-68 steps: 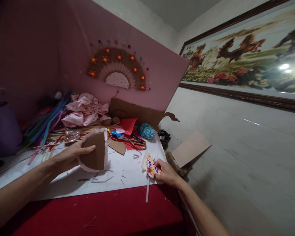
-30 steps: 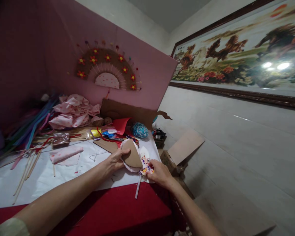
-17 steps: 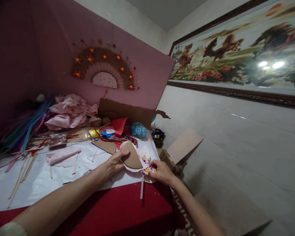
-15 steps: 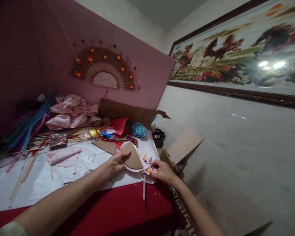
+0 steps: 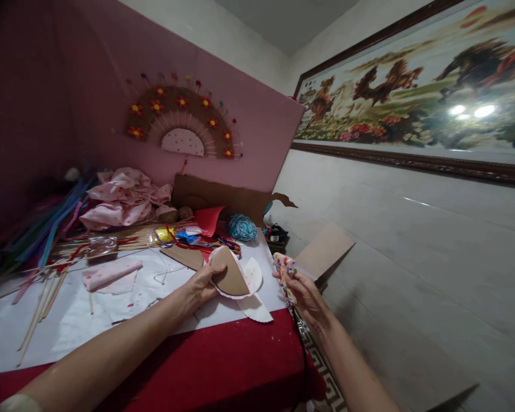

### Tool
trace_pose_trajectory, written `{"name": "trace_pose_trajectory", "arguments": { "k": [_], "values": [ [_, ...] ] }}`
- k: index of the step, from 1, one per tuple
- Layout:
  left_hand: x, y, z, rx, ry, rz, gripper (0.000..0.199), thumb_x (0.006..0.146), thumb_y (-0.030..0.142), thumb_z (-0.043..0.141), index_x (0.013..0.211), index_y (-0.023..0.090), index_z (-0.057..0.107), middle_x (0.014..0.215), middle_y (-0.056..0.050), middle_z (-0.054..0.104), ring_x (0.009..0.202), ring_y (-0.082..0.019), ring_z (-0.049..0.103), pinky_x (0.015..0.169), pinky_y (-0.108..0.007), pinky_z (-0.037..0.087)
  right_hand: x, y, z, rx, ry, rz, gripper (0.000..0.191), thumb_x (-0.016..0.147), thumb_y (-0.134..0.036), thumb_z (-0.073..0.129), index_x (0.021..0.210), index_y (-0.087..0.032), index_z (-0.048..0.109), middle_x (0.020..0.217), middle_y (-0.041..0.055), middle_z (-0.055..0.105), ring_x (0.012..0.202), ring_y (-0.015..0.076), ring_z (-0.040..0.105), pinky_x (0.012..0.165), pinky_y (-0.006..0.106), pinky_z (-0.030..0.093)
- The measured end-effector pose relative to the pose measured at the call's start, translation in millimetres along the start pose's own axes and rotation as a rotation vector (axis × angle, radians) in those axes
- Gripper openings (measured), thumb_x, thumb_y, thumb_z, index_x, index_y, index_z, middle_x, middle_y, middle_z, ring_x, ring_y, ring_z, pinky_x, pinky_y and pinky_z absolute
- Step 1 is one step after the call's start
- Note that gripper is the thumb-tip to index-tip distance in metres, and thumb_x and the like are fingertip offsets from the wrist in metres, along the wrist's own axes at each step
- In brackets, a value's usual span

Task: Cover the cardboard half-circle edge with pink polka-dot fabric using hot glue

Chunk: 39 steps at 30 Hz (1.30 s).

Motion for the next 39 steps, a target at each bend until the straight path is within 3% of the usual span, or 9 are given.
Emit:
{"name": "trace_pose_trajectory", "arguments": {
  "k": [4, 9, 16, 20, 24, 26, 31, 35, 39],
  "values": [
    [-1.2, 4.6, -1.4, 0.017, -0.002, -0.016, 0.037, 0.059, 0.007, 0.073, 0.094, 0.015, 0.063, 0.073, -0.007, 0.07, 0.07, -0.026, 0.067, 0.074, -0.041, 0.053, -8.3, -1.7, 6.7, 0.232, 0.026, 0.02, 0.03, 0.067, -0.034, 0.077, 0.09, -0.019, 0.065, 0.082, 0.0061, 0.068, 0.06, 0.0135, 0.055, 0.049, 0.023, 0.042],
    [-8.5, 14.9, 4.4, 0.024, -0.025, 0.019, 0.04, 0.06, 0.006, 0.071, 0.097, 0.015, 0.063, 0.075, -0.006, 0.072, 0.076, -0.026, 0.068, 0.081, -0.044, 0.051, -10.6, 0.3, 13.2, 0.334, 0.057, -0.045, 0.027, 0.065, -0.033, 0.078, 0.078, -0.018, 0.06, 0.073, 0.0011, 0.063, 0.047, 0.007, 0.045, 0.039, 0.018, 0.031],
    [-13.4, 40.8, 17.7, 0.066, -0.03, 0.091, 0.029, 0.063, 0.006, 0.069, 0.091, 0.012, 0.063, 0.078, -0.01, 0.072, 0.077, -0.026, 0.067, 0.085, -0.044, 0.05, -11.1, -8.6, 28.2, 0.239, 0.111, -0.102, 0.042, 0.061, -0.033, 0.081, 0.094, -0.013, 0.063, 0.059, -0.0047, 0.055, 0.037, 0.0016, 0.035, 0.032, 0.013, 0.022],
    [-16.8, 64.2, 17.6, 0.113, -0.024, 0.161, 0.035, 0.061, 0.006, 0.072, 0.094, 0.013, 0.062, 0.077, -0.007, 0.071, 0.072, -0.023, 0.067, 0.079, -0.042, 0.052, -11.7, -2.8, 44.1, 0.1, 0.115, -0.051, 0.038, 0.065, -0.04, 0.078, 0.086, -0.012, 0.061, 0.059, -0.0017, 0.06, 0.035, 0.0027, 0.039, 0.029, 0.012, 0.029],
    [-34.1, 85.7, 10.1, 0.177, -0.006, 0.202, 0.036, 0.062, 0.007, 0.072, 0.096, 0.013, 0.062, 0.076, -0.006, 0.07, 0.067, -0.021, 0.066, 0.069, -0.039, 0.054, -13.9, 17.2, 64.0, 0.035, 0.093, 0.046, 0.038, 0.069, -0.044, 0.075, 0.086, -0.014, 0.06, 0.069, 0.005, 0.068, 0.048, 0.0107, 0.059, 0.041, 0.021, 0.052],
    [-46.6, 94.0, 4.7, 0.195, 0.0, 0.221, 0.037, 0.063, 0.006, 0.072, 0.098, 0.014, 0.062, 0.077, -0.005, 0.07, 0.067, -0.02, 0.066, 0.068, -0.037, 0.055, -13.0, 28.3, 72.4, 0.053, 0.043, 0.114, 0.036, 0.069, -0.043, 0.075, 0.084, -0.014, 0.061, 0.072, 0.0067, 0.069, 0.055, 0.0134, 0.064, 0.049, 0.025, 0.056],
    [-76.3, 108.1, -10.8, 0.263, 0.043, 0.232, 0.04, 0.064, 0.007, 0.072, 0.101, 0.017, 0.06, 0.081, -0.006, 0.07, 0.069, -0.022, 0.068, 0.068, -0.04, 0.056, -1.8, 38.4, 77.7, 0.075, 0.078, 0.076, 0.034, 0.065, -0.039, 0.078, 0.078, -0.012, 0.063, 0.071, 0.0075, 0.069, 0.057, 0.0135, 0.065, 0.05, 0.022, 0.054],
    [-92.5, 116.7, -22.7, 0.294, 0.026, 0.19, 0.047, 0.064, 0.011, 0.075, 0.108, 0.017, 0.058, 0.089, -0.011, 0.072, 0.078, -0.029, 0.069, 0.073, -0.046, 0.055, -0.9, 26.1, 80.5, 0.007, 0.106, -0.022, 0.036, 0.063, -0.045, 0.077, 0.07, -0.012, 0.063, 0.053, 0.0002, 0.06, 0.042, 0.0078, 0.052, 0.04, 0.018, 0.046],
    [-102.7, 125.0, -33.6, 0.326, -0.048, 0.157, 0.046, 0.067, 0.014, 0.075, 0.109, 0.017, 0.058, 0.093, -0.014, 0.072, 0.081, -0.03, 0.07, 0.076, -0.047, 0.054, -10.2, 8.1, 95.9, -0.015, 0.038, -0.15, 0.035, 0.07, -0.048, 0.072, 0.073, -0.014, 0.062, 0.054, -0.0025, 0.054, 0.039, 0.0054, 0.04, 0.033, 0.017, 0.037]
  ]
}}
Point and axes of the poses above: each hand's wrist, its own x-axis towards the middle knuckle, its own z-axis out of the palm, y = z × x, the point moved 2 cm from there along x, towards the middle knuckle
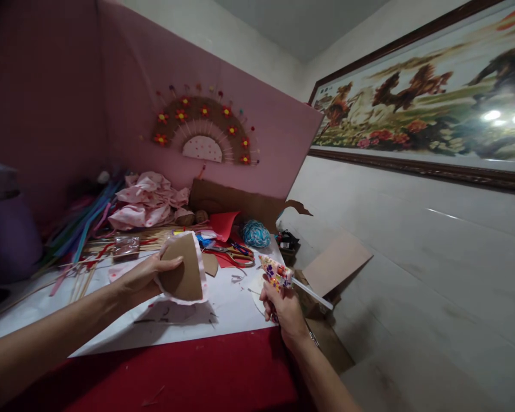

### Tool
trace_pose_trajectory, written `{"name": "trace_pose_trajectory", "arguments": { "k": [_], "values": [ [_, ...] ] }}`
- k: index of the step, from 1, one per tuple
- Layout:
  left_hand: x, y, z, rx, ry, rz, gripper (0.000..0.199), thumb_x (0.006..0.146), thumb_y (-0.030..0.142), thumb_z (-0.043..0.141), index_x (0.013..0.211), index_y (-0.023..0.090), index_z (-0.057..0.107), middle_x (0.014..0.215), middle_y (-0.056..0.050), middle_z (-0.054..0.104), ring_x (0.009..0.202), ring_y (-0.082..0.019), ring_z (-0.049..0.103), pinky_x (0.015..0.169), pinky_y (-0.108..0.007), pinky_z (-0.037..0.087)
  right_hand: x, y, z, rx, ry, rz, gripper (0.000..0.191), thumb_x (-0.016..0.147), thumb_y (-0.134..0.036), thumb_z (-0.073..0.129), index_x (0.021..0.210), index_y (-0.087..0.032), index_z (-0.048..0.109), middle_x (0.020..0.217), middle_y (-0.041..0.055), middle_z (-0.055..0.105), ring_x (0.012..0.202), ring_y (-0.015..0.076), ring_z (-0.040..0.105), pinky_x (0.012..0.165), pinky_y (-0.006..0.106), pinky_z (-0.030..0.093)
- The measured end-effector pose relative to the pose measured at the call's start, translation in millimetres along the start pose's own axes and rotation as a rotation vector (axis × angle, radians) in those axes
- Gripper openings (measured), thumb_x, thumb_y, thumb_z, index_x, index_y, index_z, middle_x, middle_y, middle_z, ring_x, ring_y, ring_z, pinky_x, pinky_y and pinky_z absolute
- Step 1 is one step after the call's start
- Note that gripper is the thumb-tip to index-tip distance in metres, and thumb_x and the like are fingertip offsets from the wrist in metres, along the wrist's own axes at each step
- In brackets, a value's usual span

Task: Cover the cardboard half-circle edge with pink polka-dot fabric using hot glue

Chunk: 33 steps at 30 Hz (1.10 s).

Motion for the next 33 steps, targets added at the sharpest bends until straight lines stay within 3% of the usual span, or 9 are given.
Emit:
{"name": "trace_pose_trajectory", "arguments": {
  "k": [2, 6, 12, 17, 22, 24, 28, 33],
  "values": [
    [-3.2, 0.3, -5.7, -0.014, -0.06, -0.004, 0.04, 0.069, 0.016, 0.074, 0.106, 0.017, 0.06, 0.094, -0.015, 0.072, 0.082, -0.031, 0.07, 0.078, -0.047, 0.054, -3.2, -7.7, 7.7, -0.008, 0.056, -0.088, 0.032, 0.071, -0.045, 0.072, 0.072, -0.015, 0.061, 0.055, -0.0029, 0.052, 0.039, 0.0048, 0.037, 0.032, 0.017, 0.034],
    [-8.1, -7.4, -19.4, -0.053, -0.016, -0.024, 0.037, 0.071, 0.018, 0.073, 0.105, 0.018, 0.06, 0.091, -0.013, 0.073, 0.078, -0.029, 0.07, 0.075, -0.046, 0.054, -12.1, -18.3, 25.4, 0.089, 0.144, -0.141, 0.033, 0.07, -0.041, 0.075, 0.089, -0.016, 0.063, 0.054, -0.0056, 0.046, 0.039, 0.0047, 0.034, 0.032, 0.016, 0.029],
    [-17.8, -9.9, -30.7, -0.116, 0.001, 0.016, 0.047, 0.07, 0.018, 0.074, 0.114, 0.021, 0.058, 0.093, -0.011, 0.072, 0.08, -0.027, 0.069, 0.077, -0.042, 0.053, -36.3, -28.4, 73.3, 0.192, -0.231, 0.112, 0.039, 0.073, -0.041, 0.072, 0.101, -0.016, 0.06, 0.055, -0.0067, 0.046, 0.035, 0.0032, 0.03, 0.031, 0.016, 0.028],
    [-24.3, 6.1, -31.3, -0.056, 0.007, 0.06, 0.044, 0.071, 0.019, 0.074, 0.113, 0.022, 0.061, 0.095, -0.011, 0.072, 0.082, -0.026, 0.068, 0.078, -0.04, 0.052, -34.1, -30.3, 106.3, 0.046, -0.424, 0.075, 0.039, 0.079, -0.05, 0.062, 0.095, -0.014, 0.06, 0.054, -0.0021, 0.058, 0.03, 0.0049, 0.04, 0.03, 0.016, 0.03],
    [-25.1, 14.2, -30.4, -0.038, -0.011, 0.126, 0.052, 0.068, 0.016, 0.076, 0.116, 0.028, 0.061, 0.098, -0.008, 0.072, 0.083, -0.023, 0.067, 0.078, -0.034, 0.051, -19.9, -32.4, 129.1, 0.01, -0.521, 0.058, 0.044, 0.076, -0.056, 0.062, 0.081, -0.012, 0.061, 0.051, -0.0022, 0.055, 0.028, 0.0042, 0.035, 0.027, 0.017, 0.03],
    [-24.9, 12.7, -30.0, -0.031, -0.02, 0.113, 0.052, 0.068, 0.016, 0.076, 0.117, 0.028, 0.062, 0.1, -0.007, 0.071, 0.085, -0.022, 0.067, 0.08, -0.033, 0.05, -18.2, -31.3, 135.1, -0.022, -0.521, 0.048, 0.043, 0.076, -0.055, 0.062, 0.074, -0.012, 0.062, 0.045, -0.0035, 0.05, 0.029, 0.0043, 0.036, 0.028, 0.017, 0.03],
    [-26.2, 6.9, -26.5, -0.004, -0.081, 0.069, 0.046, 0.069, 0.018, 0.075, 0.113, 0.023, 0.065, 0.101, -0.009, 0.071, 0.087, -0.023, 0.067, 0.08, -0.033, 0.05, -19.0, -22.5, 140.5, -0.009, -0.468, 0.019, 0.04, 0.078, -0.054, 0.061, 0.083, -0.014, 0.062, 0.04, -0.0079, 0.042, 0.028, 0.0039, 0.032, 0.029, 0.016, 0.027],
    [-26.9, 1.8, -23.0, -0.031, -0.163, 0.067, 0.048, 0.073, 0.018, 0.073, 0.119, 0.025, 0.061, 0.107, -0.009, 0.07, 0.089, -0.021, 0.067, 0.082, -0.032, 0.049, -19.1, -17.0, 142.0, -0.051, -0.443, 0.014, 0.051, 0.083, -0.057, 0.052, 0.055, -0.015, 0.054, 0.037, -0.0062, 0.037, 0.03, 0.0037, 0.031, 0.03, 0.016, 0.025]
  ]
}}
Point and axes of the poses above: each hand's wrist, its own x-axis towards the middle knuckle, its own z-axis out of the palm, y = z × x, the point moved 2 cm from there along x, towards the middle knuckle
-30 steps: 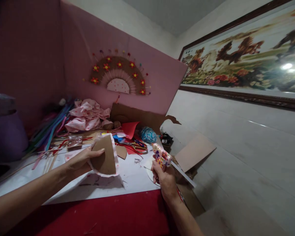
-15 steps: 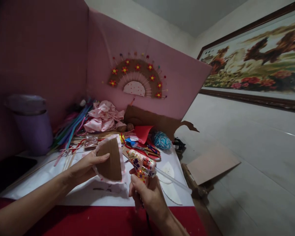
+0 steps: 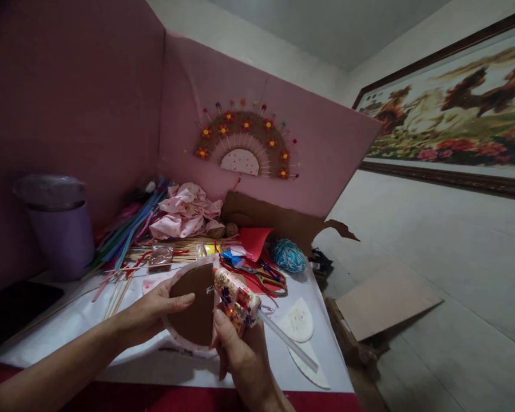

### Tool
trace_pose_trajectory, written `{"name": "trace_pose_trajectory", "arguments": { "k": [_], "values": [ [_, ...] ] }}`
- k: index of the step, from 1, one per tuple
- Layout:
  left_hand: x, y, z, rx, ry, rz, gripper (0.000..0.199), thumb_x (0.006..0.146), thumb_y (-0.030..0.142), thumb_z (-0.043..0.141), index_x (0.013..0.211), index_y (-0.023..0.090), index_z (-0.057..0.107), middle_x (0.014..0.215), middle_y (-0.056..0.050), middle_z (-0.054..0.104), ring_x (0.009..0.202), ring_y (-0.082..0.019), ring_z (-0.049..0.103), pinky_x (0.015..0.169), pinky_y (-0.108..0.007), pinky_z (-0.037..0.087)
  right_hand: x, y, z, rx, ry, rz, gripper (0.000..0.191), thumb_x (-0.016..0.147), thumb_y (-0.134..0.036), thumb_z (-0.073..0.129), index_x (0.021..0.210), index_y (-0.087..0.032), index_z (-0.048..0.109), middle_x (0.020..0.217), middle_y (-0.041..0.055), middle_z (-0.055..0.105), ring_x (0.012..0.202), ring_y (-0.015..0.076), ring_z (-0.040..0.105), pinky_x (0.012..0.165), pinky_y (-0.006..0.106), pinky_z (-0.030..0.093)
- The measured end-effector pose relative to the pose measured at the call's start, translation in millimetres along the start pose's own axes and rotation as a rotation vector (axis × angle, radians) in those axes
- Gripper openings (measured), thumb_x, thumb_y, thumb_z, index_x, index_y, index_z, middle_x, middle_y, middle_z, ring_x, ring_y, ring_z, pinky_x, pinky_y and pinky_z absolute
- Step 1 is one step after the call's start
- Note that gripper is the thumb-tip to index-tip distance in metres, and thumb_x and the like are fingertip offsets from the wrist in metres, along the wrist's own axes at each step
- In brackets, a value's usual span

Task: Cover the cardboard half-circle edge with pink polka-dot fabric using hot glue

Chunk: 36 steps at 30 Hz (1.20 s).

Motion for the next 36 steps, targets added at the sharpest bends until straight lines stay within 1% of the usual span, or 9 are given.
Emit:
{"name": "trace_pose_trajectory", "arguments": {
  "k": [5, 7, 10, 13, 16, 20, 26, 31, 36],
  "values": [
    [0.2, -4.2, -3.7, 0.014, -0.02, -0.016, 0.046, 0.076, 0.019, 0.07, 0.12, 0.024, 0.059, 0.104, -0.008, 0.071, 0.089, -0.02, 0.066, 0.081, -0.032, 0.049, -2.0, -5.1, -0.6, -0.034, 0.046, -0.002, 0.052, 0.082, -0.059, 0.053, 0.054, -0.015, 0.052, 0.041, -0.0051, 0.039, 0.033, 0.0039, 0.035, 0.032, 0.016, 0.025],
    [-0.1, -5.3, -4.7, 0.013, -0.019, -0.015, 0.046, 0.076, 0.018, 0.07, 0.121, 0.024, 0.059, 0.104, -0.008, 0.071, 0.089, -0.019, 0.066, 0.082, -0.032, 0.048, -3.9, -4.2, -1.3, -0.029, 0.06, 0.02, 0.052, 0.081, -0.06, 0.053, 0.055, -0.015, 0.051, 0.043, -0.0051, 0.04, 0.034, 0.0041, 0.035, 0.032, 0.016, 0.026],
    [0.1, -7.1, -4.8, 0.01, -0.01, -0.018, 0.046, 0.075, 0.02, 0.071, 0.119, 0.025, 0.06, 0.103, -0.008, 0.071, 0.088, -0.019, 0.066, 0.082, -0.031, 0.048, -6.1, -1.2, -2.2, -0.042, 0.079, 0.052, 0.053, 0.08, -0.062, 0.053, 0.055, -0.015, 0.051, 0.041, -0.0049, 0.04, 0.034, 0.0046, 0.034, 0.033, 0.016, 0.027],
    [0.6, -9.4, -4.5, 0.018, 0.003, -0.031, 0.048, 0.074, 0.021, 0.073, 0.12, 0.024, 0.06, 0.102, -0.008, 0.071, 0.088, -0.019, 0.066, 0.082, -0.031, 0.047, -5.9, -0.1, -2.4, -0.079, 0.093, 0.053, 0.055, 0.08, -0.063, 0.051, 0.052, -0.015, 0.05, 0.039, -0.0049, 0.038, 0.033, 0.0049, 0.034, 0.033, 0.017, 0.027],
    [0.7, -11.1, -4.0, 0.026, 0.009, -0.048, 0.049, 0.073, 0.022, 0.074, 0.12, 0.023, 0.06, 0.1, -0.008, 0.072, 0.087, -0.019, 0.066, 0.082, -0.032, 0.047, -4.5, 0.1, -1.9, -0.098, 0.1, 0.048, 0.056, 0.08, -0.063, 0.051, 0.052, -0.015, 0.05, 0.038, -0.0046, 0.038, 0.033, 0.0052, 0.034, 0.033, 0.018, 0.026],
    [-0.1, -10.7, -2.3, 0.014, -0.004, -0.042, 0.052, 0.074, 0.022, 0.073, 0.124, 0.024, 0.057, 0.104, -0.009, 0.071, 0.09, -0.021, 0.066, 0.085, -0.035, 0.046, -4.2, 1.8, -2.0, -0.121, 0.107, 0.066, 0.056, 0.081, -0.064, 0.05, 0.051, -0.016, 0.049, 0.038, -0.0042, 0.039, 0.034, 0.0056, 0.034, 0.034, 0.018, 0.026],
    [-0.1, -9.4, -1.4, 0.008, 0.002, -0.045, 0.053, 0.074, 0.021, 0.072, 0.125, 0.024, 0.056, 0.103, -0.009, 0.071, 0.088, -0.019, 0.066, 0.082, -0.031, 0.047, -6.2, 2.7, -4.2, -0.125, 0.101, 0.06, 0.055, 0.08, -0.064, 0.051, 0.052, -0.017, 0.048, 0.04, -0.0043, 0.039, 0.035, 0.0062, 0.035, 0.034, 0.019, 0.027],
    [1.5, -10.2, -2.4, 0.011, 0.0, -0.027, 0.05, 0.075, 0.02, 0.072, 0.123, 0.024, 0.058, 0.106, -0.009, 0.07, 0.09, -0.019, 0.065, 0.084, -0.032, 0.046, -6.9, 0.5, -3.5, -0.154, 0.093, 0.049, 0.056, 0.082, -0.063, 0.049, 0.049, -0.017, 0.046, 0.038, -0.0042, 0.039, 0.034, 0.0061, 0.035, 0.035, 0.019, 0.026],
    [0.6, -8.6, -0.6, -0.004, -0.004, -0.024, 0.052, 0.075, 0.019, 0.071, 0.124, 0.025, 0.057, 0.104, -0.008, 0.071, 0.09, -0.019, 0.065, 0.084, -0.032, 0.047, -7.9, 0.7, -1.9, -0.183, 0.102, 0.074, 0.056, 0.083, -0.062, 0.049, 0.048, -0.017, 0.047, 0.037, -0.0038, 0.039, 0.034, 0.0065, 0.035, 0.036, 0.02, 0.025]
  ]
}}
Point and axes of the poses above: each hand's wrist, its own x-axis towards the middle knuckle, its own z-axis out of the palm, y = z × x, the point moved 2 cm from there along x, towards the middle knuckle
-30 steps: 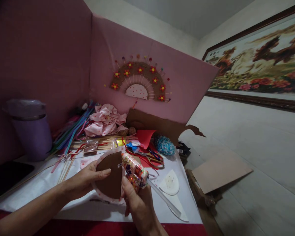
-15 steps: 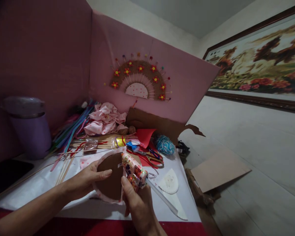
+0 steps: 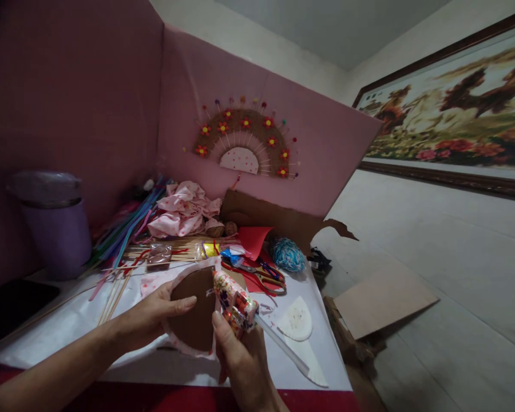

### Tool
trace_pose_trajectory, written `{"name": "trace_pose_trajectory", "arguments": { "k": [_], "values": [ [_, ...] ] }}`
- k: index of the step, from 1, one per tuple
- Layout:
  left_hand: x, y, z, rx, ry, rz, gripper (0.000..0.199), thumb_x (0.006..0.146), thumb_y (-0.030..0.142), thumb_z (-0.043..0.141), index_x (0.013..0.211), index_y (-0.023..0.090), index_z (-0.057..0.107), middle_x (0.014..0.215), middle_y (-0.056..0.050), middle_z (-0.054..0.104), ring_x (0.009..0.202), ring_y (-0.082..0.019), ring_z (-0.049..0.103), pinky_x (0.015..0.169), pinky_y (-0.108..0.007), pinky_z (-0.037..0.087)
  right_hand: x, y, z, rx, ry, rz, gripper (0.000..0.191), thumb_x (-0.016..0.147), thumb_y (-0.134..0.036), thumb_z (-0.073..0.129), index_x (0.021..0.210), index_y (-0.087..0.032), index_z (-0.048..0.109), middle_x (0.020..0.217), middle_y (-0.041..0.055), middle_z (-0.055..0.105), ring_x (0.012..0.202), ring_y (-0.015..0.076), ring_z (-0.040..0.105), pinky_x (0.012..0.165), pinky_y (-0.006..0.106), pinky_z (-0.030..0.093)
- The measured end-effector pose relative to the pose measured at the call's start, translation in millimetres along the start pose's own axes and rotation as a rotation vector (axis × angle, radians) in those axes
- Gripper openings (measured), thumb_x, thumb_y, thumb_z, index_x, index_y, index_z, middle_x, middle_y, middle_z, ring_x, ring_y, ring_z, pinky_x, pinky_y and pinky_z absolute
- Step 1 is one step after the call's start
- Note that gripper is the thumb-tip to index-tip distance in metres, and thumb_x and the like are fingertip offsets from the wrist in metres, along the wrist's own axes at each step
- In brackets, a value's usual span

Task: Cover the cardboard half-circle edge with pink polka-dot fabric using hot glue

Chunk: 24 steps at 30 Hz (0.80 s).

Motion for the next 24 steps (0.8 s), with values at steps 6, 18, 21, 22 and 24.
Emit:
{"name": "trace_pose_trajectory", "arguments": {
  "k": [6, 18, 21, 22, 24],
  "values": [
    [-0.7, 2.7, 2.4, -0.004, -0.006, 0.007, 0.053, 0.075, 0.019, 0.071, 0.125, 0.026, 0.055, 0.105, -0.008, 0.07, 0.09, -0.019, 0.065, 0.083, -0.032, 0.046, -2.7, -3.7, 0.9, 0.041, 0.009, 0.0, 0.053, 0.081, -0.06, 0.053, 0.05, -0.018, 0.045, 0.038, -0.0051, 0.038, 0.035, 0.0062, 0.033, 0.035, 0.02, 0.023],
    [-0.6, 0.2, 0.2, 0.026, 0.022, -0.012, 0.046, 0.073, 0.022, 0.073, 0.117, 0.023, 0.061, 0.103, -0.009, 0.071, 0.089, -0.021, 0.065, 0.085, -0.035, 0.044, -1.4, -4.7, -0.6, 0.058, 0.041, -0.02, 0.051, 0.078, -0.064, 0.055, 0.058, -0.018, 0.062, 0.036, -0.0026, 0.04, 0.035, 0.0106, 0.035, 0.034, 0.022, 0.029],
    [-0.8, 1.4, 1.6, 0.011, 0.005, -0.005, 0.048, 0.074, 0.021, 0.073, 0.12, 0.025, 0.059, 0.103, -0.008, 0.071, 0.09, -0.021, 0.065, 0.085, -0.034, 0.045, -1.8, -1.2, -2.9, 0.042, 0.011, -0.015, 0.049, 0.078, -0.063, 0.055, 0.063, -0.017, 0.065, 0.036, -0.0027, 0.041, 0.036, 0.011, 0.036, 0.036, 0.022, 0.031],
    [-1.0, 2.0, 2.2, 0.002, -0.001, 0.002, 0.051, 0.074, 0.02, 0.072, 0.123, 0.026, 0.057, 0.105, -0.008, 0.07, 0.091, -0.021, 0.065, 0.085, -0.034, 0.045, -2.4, -0.4, -3.4, 0.029, 0.003, -0.012, 0.049, 0.078, -0.063, 0.056, 0.064, -0.017, 0.065, 0.036, -0.0029, 0.041, 0.037, 0.0109, 0.037, 0.037, 0.022, 0.032],
    [-1.5, 2.9, 3.1, -0.012, -0.006, 0.011, 0.056, 0.075, 0.019, 0.071, 0.128, 0.028, 0.053, 0.109, -0.007, 0.069, 0.094, -0.021, 0.064, 0.086, -0.034, 0.045, -4.4, 0.5, -4.0, 0.006, 0.005, -0.01, 0.049, 0.079, -0.062, 0.055, 0.068, -0.015, 0.067, 0.036, -0.0037, 0.039, 0.038, 0.0113, 0.038, 0.039, 0.023, 0.033]
  ]
}}
Point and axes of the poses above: each hand's wrist, its own x-axis towards the middle knuckle, its own z-axis out of the palm, y = z × x, the point moved 2 cm from there along x, towards the middle knuckle
